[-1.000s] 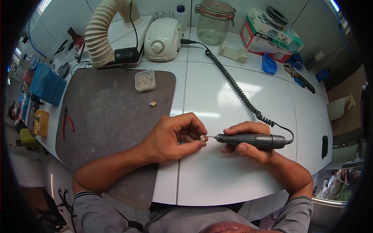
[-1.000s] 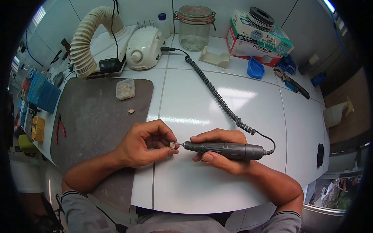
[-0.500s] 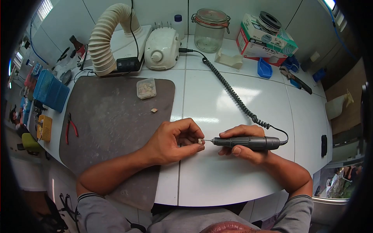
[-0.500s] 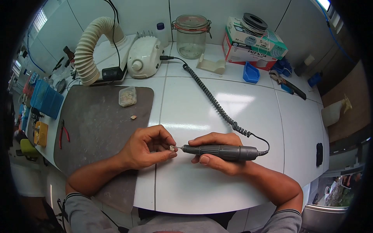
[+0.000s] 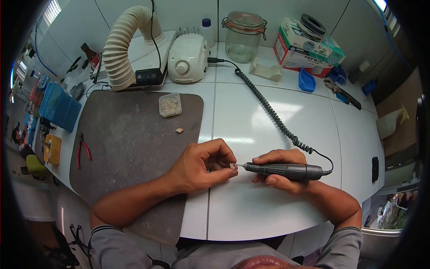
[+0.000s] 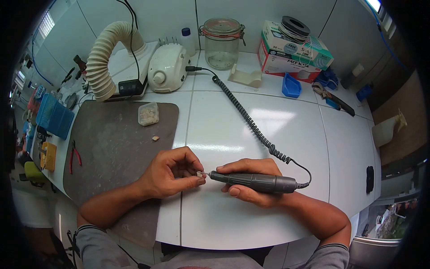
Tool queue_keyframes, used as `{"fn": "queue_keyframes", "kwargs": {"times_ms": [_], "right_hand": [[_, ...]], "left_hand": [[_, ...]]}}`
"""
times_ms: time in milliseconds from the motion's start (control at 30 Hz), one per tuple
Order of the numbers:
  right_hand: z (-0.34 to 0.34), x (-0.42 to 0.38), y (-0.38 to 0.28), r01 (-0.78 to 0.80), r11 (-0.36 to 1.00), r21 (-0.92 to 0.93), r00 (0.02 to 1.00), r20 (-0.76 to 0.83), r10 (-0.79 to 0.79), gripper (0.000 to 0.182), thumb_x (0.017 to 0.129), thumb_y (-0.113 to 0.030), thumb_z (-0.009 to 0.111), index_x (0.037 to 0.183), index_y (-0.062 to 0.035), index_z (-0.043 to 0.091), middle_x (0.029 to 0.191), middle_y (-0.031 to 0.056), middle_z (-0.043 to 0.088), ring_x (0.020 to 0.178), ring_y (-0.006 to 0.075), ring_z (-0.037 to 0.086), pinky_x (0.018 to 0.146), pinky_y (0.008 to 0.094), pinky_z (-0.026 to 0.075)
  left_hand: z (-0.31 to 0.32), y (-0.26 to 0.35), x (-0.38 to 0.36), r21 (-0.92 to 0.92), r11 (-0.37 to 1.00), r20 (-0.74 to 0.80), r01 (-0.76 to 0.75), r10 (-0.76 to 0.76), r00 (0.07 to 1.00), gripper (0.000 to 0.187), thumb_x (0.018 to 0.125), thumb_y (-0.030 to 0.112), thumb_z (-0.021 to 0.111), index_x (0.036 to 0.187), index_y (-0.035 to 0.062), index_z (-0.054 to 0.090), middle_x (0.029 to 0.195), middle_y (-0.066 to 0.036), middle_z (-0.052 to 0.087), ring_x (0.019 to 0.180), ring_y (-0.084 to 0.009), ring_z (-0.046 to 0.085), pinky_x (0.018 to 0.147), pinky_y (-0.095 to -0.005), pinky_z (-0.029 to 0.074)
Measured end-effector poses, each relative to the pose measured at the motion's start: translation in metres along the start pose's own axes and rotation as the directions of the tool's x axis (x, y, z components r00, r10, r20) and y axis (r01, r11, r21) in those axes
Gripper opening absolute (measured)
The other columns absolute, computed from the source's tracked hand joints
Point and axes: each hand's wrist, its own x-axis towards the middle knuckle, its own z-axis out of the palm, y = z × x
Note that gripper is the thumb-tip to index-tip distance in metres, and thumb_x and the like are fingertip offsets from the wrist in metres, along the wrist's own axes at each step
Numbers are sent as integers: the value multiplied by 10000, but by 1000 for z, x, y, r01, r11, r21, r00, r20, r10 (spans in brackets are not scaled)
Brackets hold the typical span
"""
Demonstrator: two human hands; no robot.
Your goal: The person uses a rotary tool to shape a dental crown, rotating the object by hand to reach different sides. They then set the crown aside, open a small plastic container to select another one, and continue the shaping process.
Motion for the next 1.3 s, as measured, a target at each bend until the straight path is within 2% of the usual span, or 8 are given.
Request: {"fn": "queue_keyframes", "kwargs": {"times_ms": [467, 867, 1067, 1167, 1300], "right_hand": [[3, 3, -2, 24, 998, -57, 1000, -2, -24, 412, 936, -205, 769, 1279, 6, 682, 1088, 168, 784, 901, 225, 801, 839, 328, 639], [3, 3, 1, 11, 999, -42, 1000, -13, -12, 415, 933, -230, 778, 1265, 3, 692, 1066, 168, 788, 876, 228, 802, 816, 329, 644], [2, 3, -2, -4, 998, -61, 1000, -7, 3, 414, 933, -218, 776, 1267, 11, 688, 1070, 170, 787, 916, 226, 799, 831, 327, 640], [3, 3, -1, 13, 1000, -4, 1000, -8, -13, 413, 930, -202, 777, 1271, 12, 686, 1078, 171, 786, 934, 228, 797, 841, 328, 637], [1, 2, 0, 0, 999, -50, 1000, 1, 0, 409, 928, -189, 778, 1270, 15, 683, 1086, 171, 785, 928, 231, 799, 845, 332, 638]], "left_hand": [[0, 5, -1, -75, 993, 11, 96, -95, 995, 210, 936, -22, 758, 1080, -32, 605, 1042, -103, 718, 1039, -180, 743, 915, -289, 623], [-1, 5, -1, 8, 997, 11, 71, -71, 997, 217, 923, -5, 778, 1074, -32, 625, 1042, -108, 724, 1021, -171, 739, 901, -286, 620], [0, 6, -1, 8, 998, 6, 55, -55, 998, 209, 916, -11, 781, 1076, -38, 649, 1034, -98, 724, 995, -151, 729, 873, -273, 613], [0, 4, -1, -9, 999, -8, 52, -52, 999, 204, 913, -10, 785, 1073, -35, 660, 1028, -90, 724, 987, -141, 723, 866, -267, 608], [1, 4, -1, 12, 999, 0, 49, -49, 999, 211, 910, -9, 788, 1079, -30, 664, 1024, -84, 724, 985, -138, 722, 863, -265, 605]]}}
